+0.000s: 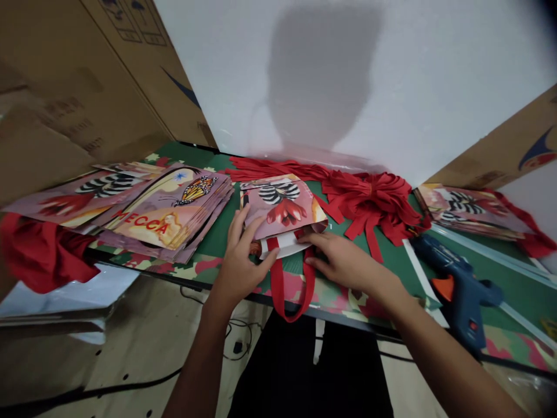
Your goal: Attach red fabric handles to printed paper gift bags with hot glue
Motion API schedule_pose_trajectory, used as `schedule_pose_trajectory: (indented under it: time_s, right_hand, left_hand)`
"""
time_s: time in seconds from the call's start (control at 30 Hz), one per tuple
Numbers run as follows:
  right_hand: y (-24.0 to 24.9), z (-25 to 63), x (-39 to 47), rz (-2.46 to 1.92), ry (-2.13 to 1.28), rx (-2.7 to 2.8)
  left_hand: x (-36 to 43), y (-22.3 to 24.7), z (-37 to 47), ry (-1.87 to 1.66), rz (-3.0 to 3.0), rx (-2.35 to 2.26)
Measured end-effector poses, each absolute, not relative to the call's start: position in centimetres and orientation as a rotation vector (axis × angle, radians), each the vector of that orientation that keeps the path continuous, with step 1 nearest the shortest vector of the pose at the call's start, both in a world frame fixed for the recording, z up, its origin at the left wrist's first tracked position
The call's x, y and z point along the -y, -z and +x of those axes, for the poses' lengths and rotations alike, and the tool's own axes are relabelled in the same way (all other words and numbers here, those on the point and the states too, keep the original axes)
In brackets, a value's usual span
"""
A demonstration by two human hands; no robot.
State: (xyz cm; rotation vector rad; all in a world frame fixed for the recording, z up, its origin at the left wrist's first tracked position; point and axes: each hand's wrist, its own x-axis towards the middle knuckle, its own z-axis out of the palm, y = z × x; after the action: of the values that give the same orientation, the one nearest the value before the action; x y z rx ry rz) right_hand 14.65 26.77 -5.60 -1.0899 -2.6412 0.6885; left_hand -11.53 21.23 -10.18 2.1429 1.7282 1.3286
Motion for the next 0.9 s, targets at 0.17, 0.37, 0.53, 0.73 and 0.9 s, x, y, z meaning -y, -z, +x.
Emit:
schedule_pose_trajectory:
  time_s: [0.17, 0.37, 0.53, 0.73, 0.9]
  right_hand:
    - [5.7, 14.9, -26.4, -1.050, -0.636, 2.652]
    - [5.2, 14.8, -26.7, -1.055, -0.591, 2.721]
    - [4.5, 15.2, -25.9, -1.082, -0.638, 2.646]
    - [5.6, 15.4, -22.9, -1.166, -0.523, 2.393]
    - [7.0, 16.2, -22.2, -1.094, -0.512, 2.590]
  left_hand:
    - [-20.7, 10.5, -11.2, -1.310, 2.164, -1.720]
    - [-20.7, 10.5, -11.2, -1.299, 2.156, -1.705]
    - [-20.8, 10.6, -11.3, -1.314, 2.154, -1.671]
    - [-20.7, 10.6, -11.4, -1.310, 2.142, -1.655]
    - [-20.7, 10.7, -11.4, -1.299, 2.137, -1.667]
